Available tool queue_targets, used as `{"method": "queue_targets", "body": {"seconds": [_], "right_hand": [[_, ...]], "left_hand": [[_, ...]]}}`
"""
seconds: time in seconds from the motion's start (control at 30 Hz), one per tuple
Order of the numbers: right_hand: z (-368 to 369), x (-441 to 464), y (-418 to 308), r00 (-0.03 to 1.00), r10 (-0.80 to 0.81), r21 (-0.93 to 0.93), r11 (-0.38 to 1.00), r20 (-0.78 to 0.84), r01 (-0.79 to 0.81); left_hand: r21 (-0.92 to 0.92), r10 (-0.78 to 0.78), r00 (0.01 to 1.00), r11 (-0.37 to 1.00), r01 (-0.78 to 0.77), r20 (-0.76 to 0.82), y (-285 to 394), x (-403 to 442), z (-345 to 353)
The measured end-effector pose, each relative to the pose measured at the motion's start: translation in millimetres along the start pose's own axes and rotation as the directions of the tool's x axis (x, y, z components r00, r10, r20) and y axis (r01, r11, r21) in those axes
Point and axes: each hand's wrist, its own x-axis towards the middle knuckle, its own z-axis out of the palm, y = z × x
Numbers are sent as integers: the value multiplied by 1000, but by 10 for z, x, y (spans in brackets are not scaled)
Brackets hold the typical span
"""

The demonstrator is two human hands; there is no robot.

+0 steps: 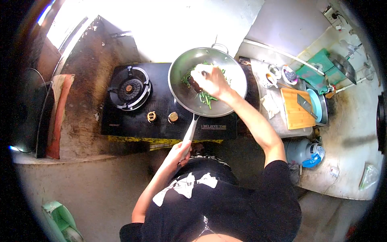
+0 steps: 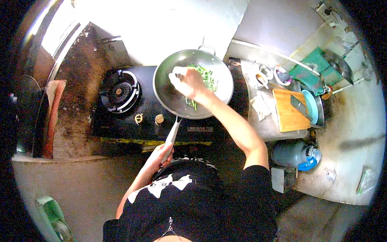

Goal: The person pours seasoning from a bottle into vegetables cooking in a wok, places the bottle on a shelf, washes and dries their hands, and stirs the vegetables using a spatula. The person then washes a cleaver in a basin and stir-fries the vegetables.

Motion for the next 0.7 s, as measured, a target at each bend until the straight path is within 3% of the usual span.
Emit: {"method": "queue_targets", "body": {"seconds": [0.03,0.07,0.13,0.2,0.23,0.37,0.4,0.47,0.53,0.6,0.67,0.7], "right_hand": [[-49,125,-11,996,55,-56,997,70,-52],[-53,248,-16,1000,14,-64,998,28,-12],[-55,490,-1,984,171,84,981,43,-174],[81,693,198,924,383,343,869,-7,-358],[131,769,319,902,431,369,843,-26,-392],[-47,715,312,818,571,164,803,66,-574],[-115,703,227,818,572,162,803,60,-573],[-221,631,57,867,465,202,845,180,-495],[-219,503,-101,850,426,261,822,310,-507],[-149,245,-166,886,333,331,837,324,-436],[-175,90,-116,904,259,13,960,339,-279],[-210,9,-85,912,231,-3,970,339,-244]], "left_hand": [[-19,3,1000,1000,-2,18,-18,18,-17],[-18,7,1000,1000,-7,21,-19,26,-25],[-14,31,999,999,-31,30,-33,22,-26],[-4,35,999,999,-35,28,-50,35,-32],[0,36,999,999,-36,21,-52,35,-35],[-26,9,999,1000,-9,36,-23,25,-30],[-29,11,999,1000,-10,41,-42,39,-47],[-32,7,999,999,-5,48,-63,56,-58],[-52,8,999,999,-5,52,-65,61,-64],[-47,8,998,999,-5,63,-51,71,-68],[-47,1,998,999,2,67,-44,49,-59],[-35,-4,998,999,6,69,-31,35,-61]]}}
